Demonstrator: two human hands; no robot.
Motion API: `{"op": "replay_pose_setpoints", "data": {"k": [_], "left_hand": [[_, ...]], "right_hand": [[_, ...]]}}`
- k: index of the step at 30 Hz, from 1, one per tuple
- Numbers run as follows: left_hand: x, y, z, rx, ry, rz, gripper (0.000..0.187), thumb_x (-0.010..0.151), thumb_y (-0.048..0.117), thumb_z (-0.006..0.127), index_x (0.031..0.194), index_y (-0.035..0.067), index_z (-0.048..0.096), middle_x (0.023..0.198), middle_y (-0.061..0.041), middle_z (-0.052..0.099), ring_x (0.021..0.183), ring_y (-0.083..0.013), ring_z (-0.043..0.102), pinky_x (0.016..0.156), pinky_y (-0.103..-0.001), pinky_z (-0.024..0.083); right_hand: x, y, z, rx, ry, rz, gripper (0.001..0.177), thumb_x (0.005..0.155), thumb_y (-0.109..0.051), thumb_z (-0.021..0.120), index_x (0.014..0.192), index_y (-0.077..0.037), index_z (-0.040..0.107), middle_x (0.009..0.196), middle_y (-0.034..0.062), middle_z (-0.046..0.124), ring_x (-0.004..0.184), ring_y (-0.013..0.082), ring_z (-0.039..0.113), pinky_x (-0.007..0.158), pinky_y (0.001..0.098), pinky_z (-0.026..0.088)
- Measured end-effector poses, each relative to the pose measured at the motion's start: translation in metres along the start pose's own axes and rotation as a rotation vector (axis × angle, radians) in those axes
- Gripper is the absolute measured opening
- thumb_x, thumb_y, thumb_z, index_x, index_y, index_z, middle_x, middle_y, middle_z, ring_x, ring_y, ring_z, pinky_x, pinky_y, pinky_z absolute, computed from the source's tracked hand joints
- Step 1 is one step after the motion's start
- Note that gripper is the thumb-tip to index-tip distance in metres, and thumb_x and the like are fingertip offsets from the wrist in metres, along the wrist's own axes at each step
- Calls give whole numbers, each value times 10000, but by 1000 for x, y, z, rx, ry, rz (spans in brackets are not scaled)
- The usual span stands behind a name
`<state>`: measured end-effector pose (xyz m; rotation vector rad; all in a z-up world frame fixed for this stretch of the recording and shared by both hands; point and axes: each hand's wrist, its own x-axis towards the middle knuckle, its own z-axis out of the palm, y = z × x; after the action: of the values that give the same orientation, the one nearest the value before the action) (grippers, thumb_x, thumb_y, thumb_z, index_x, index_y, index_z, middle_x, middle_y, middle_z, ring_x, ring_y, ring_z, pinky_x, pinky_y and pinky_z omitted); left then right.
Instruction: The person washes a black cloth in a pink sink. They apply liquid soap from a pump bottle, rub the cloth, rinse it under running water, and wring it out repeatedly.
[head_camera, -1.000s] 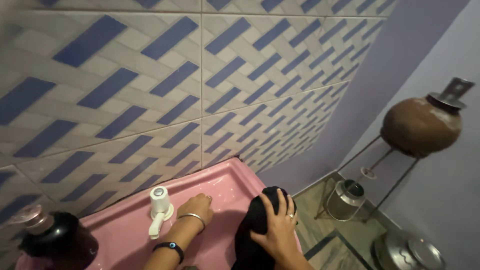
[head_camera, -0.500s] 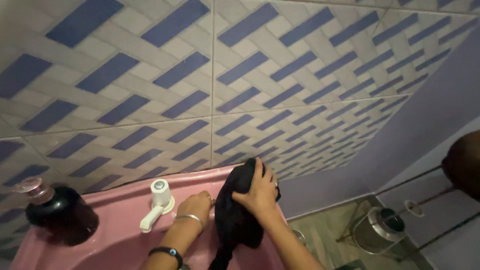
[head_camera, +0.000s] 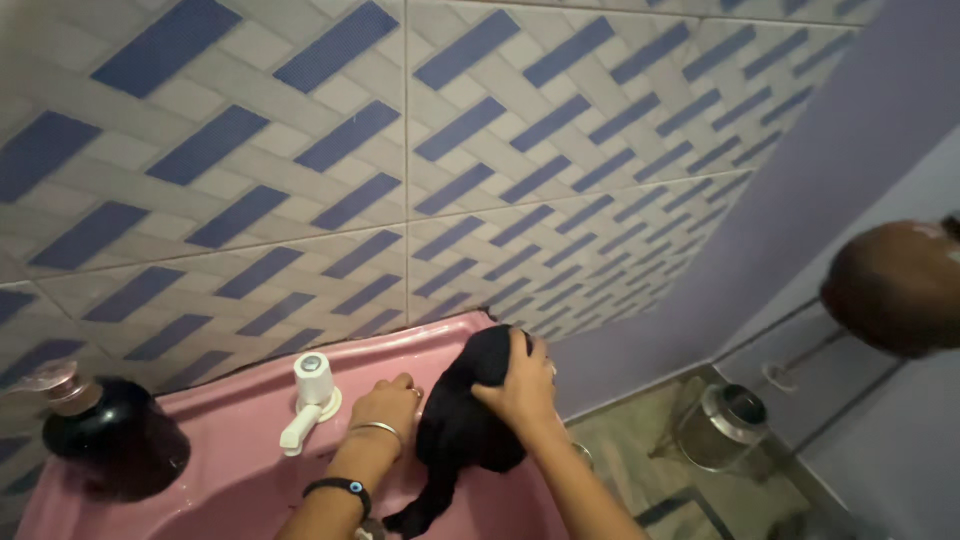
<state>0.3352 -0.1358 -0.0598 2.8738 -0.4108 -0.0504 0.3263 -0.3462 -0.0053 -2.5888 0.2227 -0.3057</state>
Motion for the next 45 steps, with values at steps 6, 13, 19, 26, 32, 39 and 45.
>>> {"op": "replay_pose_setpoints", "data": {"k": [6, 13, 19, 26, 32, 39, 45], "left_hand": [[-11, 0, -10, 43, -36, 76, 281, 930, 103, 573, 1185, 167, 670, 1291, -43, 591, 1199, -294, 596, 941, -444, 566], [-7, -27, -49, 14, 218, 258, 362, 800, 151, 667, 1161, 152, 696, 1306, -90, 605, 1246, -300, 555, 1012, -439, 506], [-1, -69, -95, -25, 219, 119, 257, 924, 135, 560, 1099, 182, 742, 1146, -92, 695, 1133, -314, 639, 948, -466, 528], [-9, -105, -99, -250, 86, 32, 232, 895, 170, 583, 996, 154, 791, 1114, -130, 703, 1077, -342, 648, 955, -459, 518], [2, -130, -60, -518, 232, 215, 249, 896, 216, 590, 957, 77, 788, 1078, -116, 738, 1039, -333, 653, 966, -428, 480], [23, -135, -22, -271, 243, 276, 294, 946, 208, 489, 866, 117, 757, 1034, -70, 730, 1099, -282, 603, 964, -442, 448], [26, -131, -17, -186, 199, 256, 284, 925, 176, 491, 825, 133, 753, 1007, -44, 720, 1115, -261, 588, 960, -458, 428]], "right_hand": [[-67, 17, -10, -24, 199, -100, 1018, 537, -274, 962, 1408, -100, 464, 1406, 220, 451, 1216, 484, 506, 1011, 538, 454], [-84, 5, -12, -22, 252, -147, 924, 547, -221, 939, 1364, -92, 526, 1407, 198, 484, 1248, 449, 506, 1048, 512, 438], [-79, -26, 3, -268, 194, -222, 944, 540, -221, 936, 1387, -102, 539, 1525, 161, 438, 1352, 469, 405, 1085, 553, 358], [-31, -52, 52, -218, -12, -449, 853, 585, -261, 913, 1339, -84, 556, 1466, 181, 471, 1357, 448, 396, 1084, 580, 335], [-11, -88, 112, -5, 36, -409, 804, 591, -241, 891, 1301, -38, 572, 1408, 211, 527, 1311, 466, 461, 1140, 524, 359], [-31, -107, 103, 70, -84, -564, 812, 554, -204, 856, 1294, -21, 577, 1411, 218, 532, 1335, 452, 470, 1151, 501, 355], [-69, -124, 94, 193, -220, -823, 850, 633, -247, 881, 1375, 13, 558, 1442, 240, 528, 1398, 467, 431, 1201, 509, 318]]}}
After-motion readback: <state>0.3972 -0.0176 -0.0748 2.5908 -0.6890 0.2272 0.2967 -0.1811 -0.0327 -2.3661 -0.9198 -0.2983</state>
